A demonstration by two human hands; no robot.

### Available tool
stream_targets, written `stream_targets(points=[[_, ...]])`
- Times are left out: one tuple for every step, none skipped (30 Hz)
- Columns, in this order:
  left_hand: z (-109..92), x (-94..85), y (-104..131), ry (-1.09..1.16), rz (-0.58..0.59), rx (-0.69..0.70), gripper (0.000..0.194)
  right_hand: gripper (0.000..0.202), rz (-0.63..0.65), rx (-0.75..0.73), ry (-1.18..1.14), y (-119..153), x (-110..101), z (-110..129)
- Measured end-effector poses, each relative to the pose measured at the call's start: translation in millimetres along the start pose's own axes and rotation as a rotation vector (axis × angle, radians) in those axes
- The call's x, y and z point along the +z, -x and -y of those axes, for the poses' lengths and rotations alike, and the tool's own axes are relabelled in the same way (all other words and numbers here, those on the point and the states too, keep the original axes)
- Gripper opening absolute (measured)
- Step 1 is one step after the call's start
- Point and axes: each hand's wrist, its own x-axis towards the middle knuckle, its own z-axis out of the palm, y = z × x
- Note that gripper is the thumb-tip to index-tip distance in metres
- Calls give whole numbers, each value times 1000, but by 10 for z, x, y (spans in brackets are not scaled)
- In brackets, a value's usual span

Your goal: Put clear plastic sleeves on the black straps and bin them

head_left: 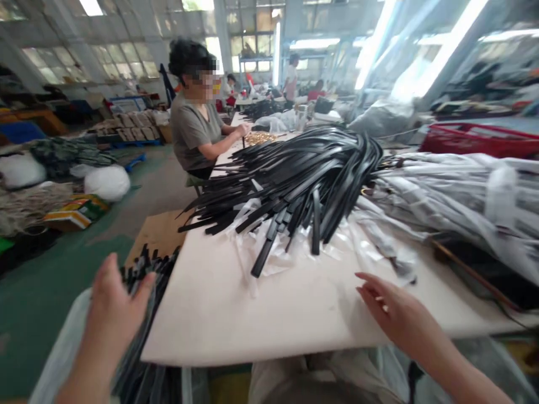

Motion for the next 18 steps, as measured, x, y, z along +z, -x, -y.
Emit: stream_targets(points=[[-338,109,94,53,28,201,76,30,-57,-68,107,-24,-17,-45],[-685,202,219,100,67,400,74,30,-104,-123,193,-59,-31,-77],[-1023,281,365,137,77,569,72,30,-145,-153,265,-103,-42,-100],[-1336,350,522,122,132,683,75,32,-174,-159,328,-153,-53,-121],[-1610,415,680,122,200,808,85,37,-190,-144,380,-202,-66,-143],[-1838,481,830,118,272,890,94,43,-185,-117,414,-244,-81,-167],[-2017,553,965,109,348,945,100,48,-161,-83,426,-273,-100,-193],[-2147,630,1080,99,410,967,104,47,-127,-54,415,-283,-121,-220],[-2235,710,1171,89,453,958,107,42,-98,-39,386,-271,-143,-242],[-2288,791,1237,89,478,934,108,37,-85,-43,349,-234,-164,-259],[-2317,865,1278,113,494,907,108,34,-99,-70,309,-176,-182,-267],[-2333,928,1298,169,515,881,105,36,-132,-117,267,-100,-195,-264],[-2348,975,1302,266,549,852,100,38,-167,-184,218,-12,-203,-249],[-2372,1002,1295,403,602,804,91,39,-182,-265,160,79,-203,-224],[-2413,1006,1284,573,681,711,82,40,-156,-345,87,165,-197,-192],[-2474,990,1271,759,792,558,72,39,-64,-408,-8,239,-184,-155],[-2555,956,1259,945,926,342,67,37,79,-451,-115,295,-166,-119],[-2650,908,1248,1115,1067,78,68,33,242,-472,-220,331,-144,-90]])
